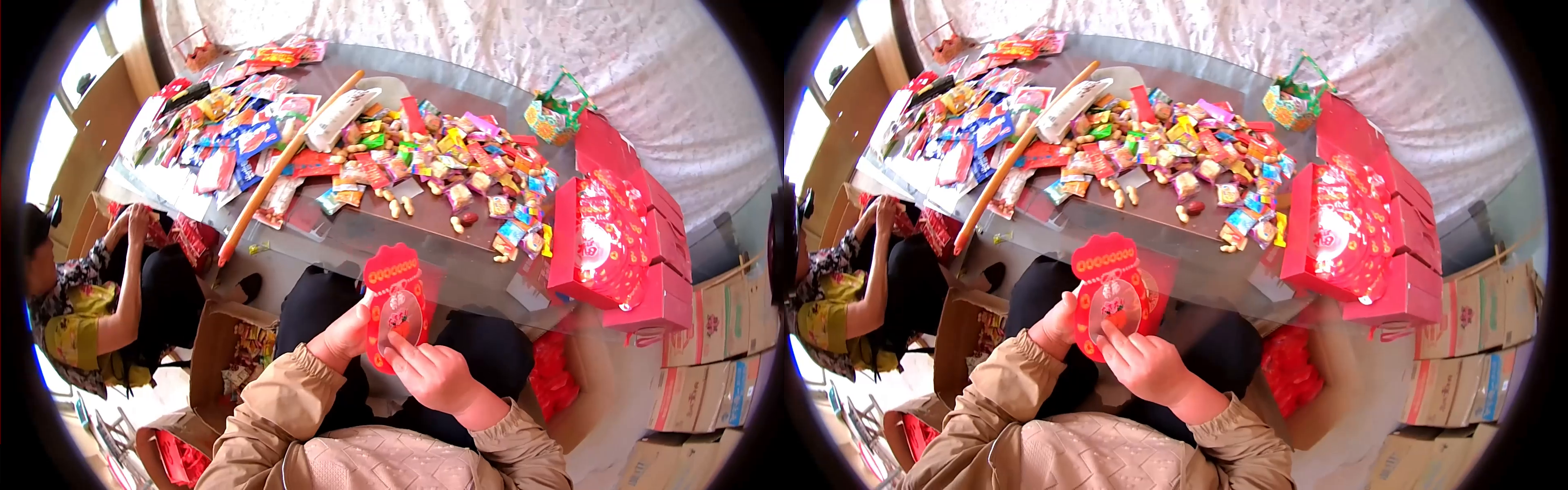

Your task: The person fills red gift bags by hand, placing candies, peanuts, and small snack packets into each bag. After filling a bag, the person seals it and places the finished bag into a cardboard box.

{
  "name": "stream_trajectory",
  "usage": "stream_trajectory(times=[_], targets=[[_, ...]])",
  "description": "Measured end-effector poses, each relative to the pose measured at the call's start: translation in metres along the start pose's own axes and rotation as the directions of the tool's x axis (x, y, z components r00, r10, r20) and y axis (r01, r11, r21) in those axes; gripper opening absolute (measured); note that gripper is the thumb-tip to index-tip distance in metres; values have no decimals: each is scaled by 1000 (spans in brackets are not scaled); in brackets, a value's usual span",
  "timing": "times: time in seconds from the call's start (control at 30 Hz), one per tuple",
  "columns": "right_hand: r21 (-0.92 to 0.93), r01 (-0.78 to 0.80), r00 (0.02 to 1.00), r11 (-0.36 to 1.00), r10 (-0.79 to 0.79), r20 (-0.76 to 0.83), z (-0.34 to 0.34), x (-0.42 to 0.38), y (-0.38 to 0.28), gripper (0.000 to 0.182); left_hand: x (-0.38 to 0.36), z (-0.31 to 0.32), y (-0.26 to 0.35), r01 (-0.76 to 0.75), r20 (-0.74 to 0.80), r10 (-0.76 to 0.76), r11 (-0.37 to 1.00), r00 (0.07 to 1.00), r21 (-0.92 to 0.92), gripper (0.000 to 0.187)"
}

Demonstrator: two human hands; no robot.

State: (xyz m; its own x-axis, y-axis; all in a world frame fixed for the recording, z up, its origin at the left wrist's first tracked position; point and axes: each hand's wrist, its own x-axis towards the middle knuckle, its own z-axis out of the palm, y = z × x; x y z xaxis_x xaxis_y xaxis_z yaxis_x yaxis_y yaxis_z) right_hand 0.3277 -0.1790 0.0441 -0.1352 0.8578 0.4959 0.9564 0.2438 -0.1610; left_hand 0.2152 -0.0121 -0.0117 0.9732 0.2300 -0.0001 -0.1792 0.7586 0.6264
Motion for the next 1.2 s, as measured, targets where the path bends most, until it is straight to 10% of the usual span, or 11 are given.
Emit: stream_trajectory(times=[0.47,0.8,1.2], targets=[[101,100,995,990,-101,13,10,4,5,25,-7,-10,18,-53,-15,52,995,999,-89,102],[250,29,989,968,9,-147,5,5,12,54,-5,-4,26,-112,6,112,994,994,11,135],[253,-20,978,967,71,-196,10,5,23,62,-4,-7,25,-68,-29,68,998,997,-13,132]])
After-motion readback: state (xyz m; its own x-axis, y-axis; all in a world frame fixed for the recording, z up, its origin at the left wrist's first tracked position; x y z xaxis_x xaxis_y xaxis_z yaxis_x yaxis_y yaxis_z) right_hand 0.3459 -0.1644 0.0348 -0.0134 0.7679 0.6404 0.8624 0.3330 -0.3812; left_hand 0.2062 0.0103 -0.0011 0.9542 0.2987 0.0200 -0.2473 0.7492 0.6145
